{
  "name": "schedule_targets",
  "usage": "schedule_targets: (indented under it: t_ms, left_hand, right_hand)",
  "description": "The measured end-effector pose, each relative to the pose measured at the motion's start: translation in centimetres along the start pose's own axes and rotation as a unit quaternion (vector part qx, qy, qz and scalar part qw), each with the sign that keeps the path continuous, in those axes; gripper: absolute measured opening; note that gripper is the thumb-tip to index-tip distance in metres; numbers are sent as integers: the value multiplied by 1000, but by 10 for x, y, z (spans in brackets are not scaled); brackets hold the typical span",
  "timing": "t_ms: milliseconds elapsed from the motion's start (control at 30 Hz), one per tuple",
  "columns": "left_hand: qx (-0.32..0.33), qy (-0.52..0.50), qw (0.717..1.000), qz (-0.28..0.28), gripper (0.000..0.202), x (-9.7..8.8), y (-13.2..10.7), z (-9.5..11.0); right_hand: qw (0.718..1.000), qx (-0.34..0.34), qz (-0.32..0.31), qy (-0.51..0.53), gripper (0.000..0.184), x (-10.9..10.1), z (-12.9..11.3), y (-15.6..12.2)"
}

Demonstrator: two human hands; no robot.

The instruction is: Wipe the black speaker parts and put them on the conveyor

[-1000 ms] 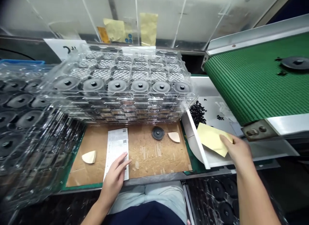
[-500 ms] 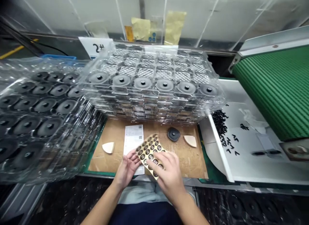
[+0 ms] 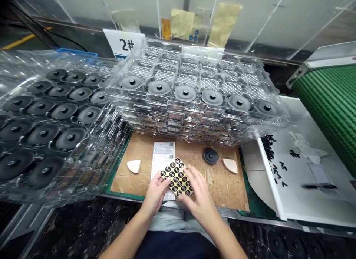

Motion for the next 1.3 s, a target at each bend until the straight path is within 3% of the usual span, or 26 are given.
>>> schedule_targets:
  t_ms: [67, 133, 233, 500, 700, 833, 933, 1067, 1167, 1300]
  left_hand:
    - [-1, 6, 1000, -2, 38, -1, 1, -1]
    - [-4, 15, 1000, -9, 37, -2, 1, -1]
    - [-5, 31, 999, -20, 37, -5, 2, -1]
    - [-28, 32, 998, -44, 38, -5, -4, 5]
    - [-56, 34, 996, -65, 39, -7, -6, 10]
    - [-50, 52, 996, -57, 26, -7, -4, 10]
    - [-28, 60, 997, -42, 18, -6, -2, 7]
    - [-3, 73, 997, -27, 13, -4, -2, 4]
    - [13, 87, 996, -13, 14, -4, -1, 1]
    - [34, 110, 993, 6, 16, -4, 0, -3]
  right_hand:
    - [993, 85, 64, 59, 54, -1, 3, 14]
    - [984, 126, 79, 97, 45, 0, 5, 29]
    - [982, 133, 69, 117, 30, 0, 4, 49]
    - [980, 123, 31, 153, 28, -9, -4, 67]
    - [975, 92, -59, 194, 28, 2, -3, 68]
    - [978, 72, -71, 181, 29, 14, 2, 69]
    - [986, 50, -43, 153, 24, 19, 5, 68]
    - [996, -2, 48, 69, 15, 18, 2, 60]
    - [992, -62, 109, -14, 11, 13, -2, 51]
    - [978, -135, 126, -95, 11, 9, -6, 42]
Point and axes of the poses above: each hand's wrist, its own y-axis towards the middle knuckle, its own x-axis out of the palm, z = x × y, the point moved 1 cm from there along y, towards the middle knuckle, and after that the axes turned 9 degrees about -x, right-handed, at the moved point
